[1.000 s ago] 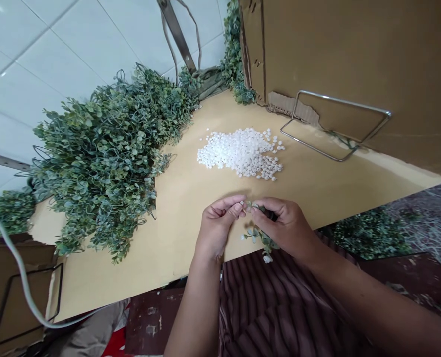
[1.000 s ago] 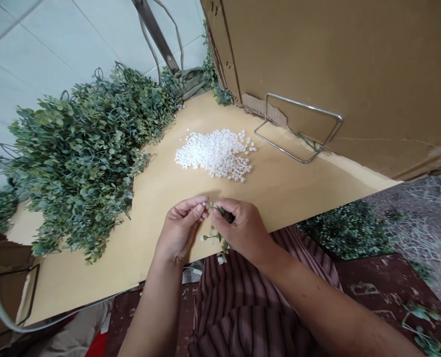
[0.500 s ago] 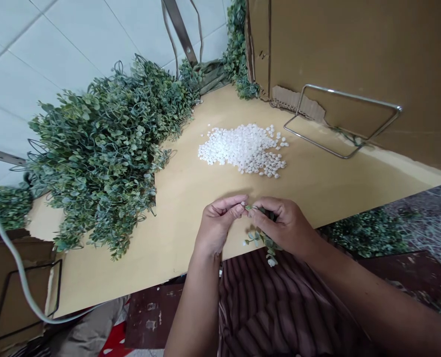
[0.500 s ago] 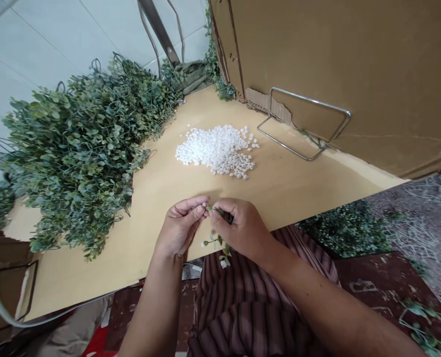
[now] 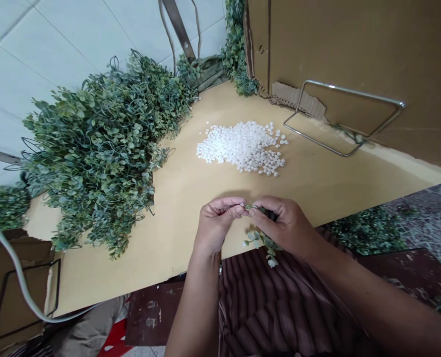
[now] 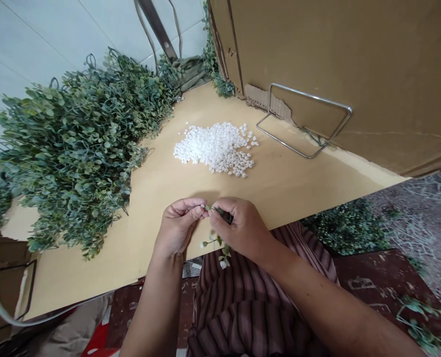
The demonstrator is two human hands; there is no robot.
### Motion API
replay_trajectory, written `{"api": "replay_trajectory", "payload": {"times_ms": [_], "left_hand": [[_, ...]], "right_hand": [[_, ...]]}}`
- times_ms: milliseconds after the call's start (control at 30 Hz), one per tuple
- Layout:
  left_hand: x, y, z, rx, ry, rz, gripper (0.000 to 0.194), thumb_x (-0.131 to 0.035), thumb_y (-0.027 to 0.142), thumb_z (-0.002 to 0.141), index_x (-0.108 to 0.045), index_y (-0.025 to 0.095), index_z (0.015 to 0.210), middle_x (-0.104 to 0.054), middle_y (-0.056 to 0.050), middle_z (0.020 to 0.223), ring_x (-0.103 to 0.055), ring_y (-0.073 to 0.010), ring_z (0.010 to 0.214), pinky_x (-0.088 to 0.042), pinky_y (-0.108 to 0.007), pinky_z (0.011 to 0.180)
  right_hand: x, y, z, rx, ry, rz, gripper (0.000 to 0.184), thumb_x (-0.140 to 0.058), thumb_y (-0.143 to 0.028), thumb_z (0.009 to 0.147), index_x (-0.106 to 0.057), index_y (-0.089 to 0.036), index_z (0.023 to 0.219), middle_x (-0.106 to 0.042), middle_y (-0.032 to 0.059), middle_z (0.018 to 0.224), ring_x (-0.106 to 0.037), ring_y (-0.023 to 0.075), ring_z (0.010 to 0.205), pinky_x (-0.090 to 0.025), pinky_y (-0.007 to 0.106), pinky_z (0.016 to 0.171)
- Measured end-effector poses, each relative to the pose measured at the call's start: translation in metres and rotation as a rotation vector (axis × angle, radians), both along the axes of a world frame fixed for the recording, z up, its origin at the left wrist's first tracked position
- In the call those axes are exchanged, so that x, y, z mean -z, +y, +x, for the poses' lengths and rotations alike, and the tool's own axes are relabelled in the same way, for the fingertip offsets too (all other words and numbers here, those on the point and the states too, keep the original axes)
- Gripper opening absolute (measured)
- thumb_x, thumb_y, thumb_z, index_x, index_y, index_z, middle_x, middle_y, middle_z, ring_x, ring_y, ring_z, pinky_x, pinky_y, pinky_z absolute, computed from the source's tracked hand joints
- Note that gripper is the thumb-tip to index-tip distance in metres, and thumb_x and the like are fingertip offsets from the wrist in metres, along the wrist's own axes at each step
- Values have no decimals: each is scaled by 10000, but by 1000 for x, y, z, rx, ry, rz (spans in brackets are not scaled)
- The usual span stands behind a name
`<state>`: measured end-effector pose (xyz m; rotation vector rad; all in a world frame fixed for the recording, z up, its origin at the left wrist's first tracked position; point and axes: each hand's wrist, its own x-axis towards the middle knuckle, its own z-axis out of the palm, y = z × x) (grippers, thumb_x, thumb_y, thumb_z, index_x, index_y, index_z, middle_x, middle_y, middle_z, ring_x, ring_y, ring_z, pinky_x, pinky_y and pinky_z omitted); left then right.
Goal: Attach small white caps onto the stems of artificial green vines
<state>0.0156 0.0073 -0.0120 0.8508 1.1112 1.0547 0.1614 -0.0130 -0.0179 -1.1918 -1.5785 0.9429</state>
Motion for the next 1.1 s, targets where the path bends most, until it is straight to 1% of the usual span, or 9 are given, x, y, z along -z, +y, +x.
{"api": "replay_trajectory", "payload": {"times_ms": [167, 400, 633, 767, 933, 1100], "left_hand": [[0, 0, 0, -3, 6, 1, 254, -876, 308, 465, -750, 191, 653, -706, -3, 558, -615, -81, 517, -502, -196, 581], [-2, -1, 1, -16, 12, -7, 267, -881, 323, 441, -748, 192, 632, -714, -9, 561, -637, -96, 525, -527, -203, 587], [1, -1, 0, -7, 7, 12, 247, -873, 300, 471, -752, 191, 656, -721, -11, 584, -641, -98, 543, -538, -215, 616], [0, -2, 2, -7, 30, 9, 240, -873, 293, 474, -750, 187, 652, -723, -10, 590, -634, -91, 542, -536, -210, 622], [-3, -2, 4, -17, 50, 6, 252, -871, 321, 469, -751, 184, 643, -712, -14, 565, -626, -98, 527, -533, -220, 603], [-3, -1, 4, -17, 48, 1, 241, -868, 306, 478, -752, 184, 651, -713, -13, 574, -626, -98, 536, -529, -220, 610]], "right_hand": [[-2, -1, 0, 8, -2, -13, 235, -464, -222, 782, -452, -174, 552, -375, -53, 497, -371, 76, 480, -297, 196, 467], [-2, -1, 1, -2, 0, -42, 231, -458, -242, 782, -466, -170, 562, -374, -47, 514, -376, 82, 499, -307, 201, 479], [-4, -1, 0, 16, 2, -60, 230, -461, -237, 766, -434, -179, 546, -348, -55, 492, -344, 76, 473, -283, 199, 457], [-4, 0, 0, 20, -7, -62, 233, -460, -242, 760, -425, -182, 538, -334, -55, 492, -339, 76, 470, -282, 200, 455], [-5, 0, 2, -17, 28, -89, 242, -451, -257, 771, -418, -184, 543, -333, -52, 503, -331, 75, 472, -282, 201, 453], [-5, 0, 4, -45, 48, -109, 241, -453, -251, 770, -394, -190, 544, -323, -54, 508, -329, 77, 476, -279, 205, 454]]}}
